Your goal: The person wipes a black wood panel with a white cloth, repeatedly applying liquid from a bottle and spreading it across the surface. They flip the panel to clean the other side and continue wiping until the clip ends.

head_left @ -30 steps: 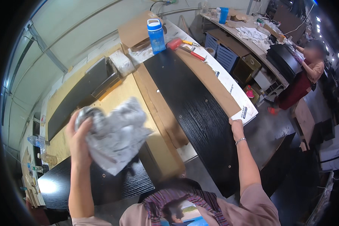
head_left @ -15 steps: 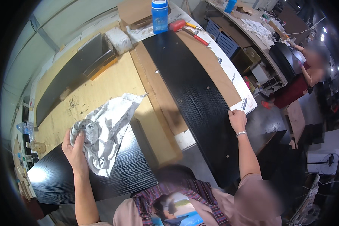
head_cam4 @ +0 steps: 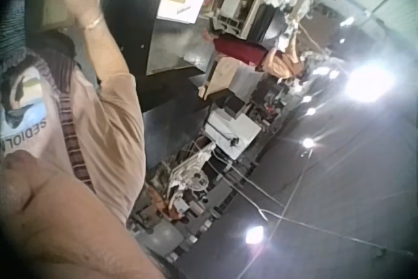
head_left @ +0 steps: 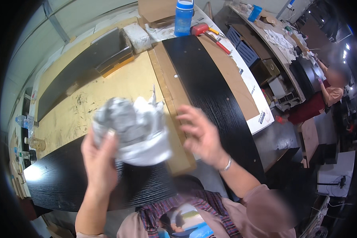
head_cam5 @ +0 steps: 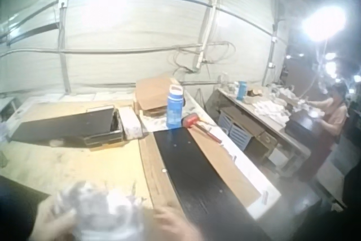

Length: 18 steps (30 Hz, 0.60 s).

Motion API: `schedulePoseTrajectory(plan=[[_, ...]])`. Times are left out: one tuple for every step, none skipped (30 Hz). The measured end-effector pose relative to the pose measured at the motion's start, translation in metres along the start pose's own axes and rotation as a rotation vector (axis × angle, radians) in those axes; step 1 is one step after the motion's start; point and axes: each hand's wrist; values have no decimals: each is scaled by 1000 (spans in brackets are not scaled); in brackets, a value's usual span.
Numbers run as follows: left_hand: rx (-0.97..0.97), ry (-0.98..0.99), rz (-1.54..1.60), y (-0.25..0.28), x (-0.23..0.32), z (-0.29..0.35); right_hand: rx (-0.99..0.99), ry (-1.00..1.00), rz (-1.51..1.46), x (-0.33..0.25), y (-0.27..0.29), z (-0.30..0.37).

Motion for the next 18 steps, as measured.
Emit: schedulePoseTrajectory(plan=[[-116,-42,-47,-12,0,1,-7,10,-100,-9,-17,1],[-331,-97,-144,-18,6,-1,-11,24,-205,-20,-34,2],[-535,-151,-243,-19,12,-2,-18,-19,-199,-23,-40,2],[-503,-258,-438,-12,14,-1,-4,-45,-199,-23,-36,-3],[-426,-382,-643,5,14,0,70,-48,-192,-19,-20,-16],[-281,-322,-684,26,7,4,169,-46,-168,-14,1,-33],[-129,-261,-726,43,-3,9,280,-40,-120,-4,25,-56],[-32,-150,-730,54,-15,16,365,-39,-25,12,50,-82],[33,-48,-716,55,-22,14,443,-38,160,23,83,-104],[-48,-120,-822,51,-18,9,479,-53,485,42,120,-123],[-51,-235,-898,42,-21,7,498,-68,804,71,147,-143],[-146,-316,-1051,34,-18,3,533,54,940,98,162,-161],[-243,-391,-1206,29,-14,0,564,174,1069,120,168,-172],[-238,-419,-1241,27,-14,1,539,95,1096,135,158,-181],[-239,-400,-1198,26,-14,-1,556,151,1224,169,164,-185],[-214,-355,-1169,33,-17,2,395,-131,1155,179,135,-184],[-205,-320,-1134,37,-18,4,219,-337,986,185,107,-177],[-206,-321,-1085,34,-17,1,100,-230,689,231,111,-165]])
Point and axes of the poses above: each hand's wrist, its own z-axis away from the middle knuckle, its own y-axis out of the back of the hand, x = y × z, and after that the axes turned 7 degrees about -x, right-handed
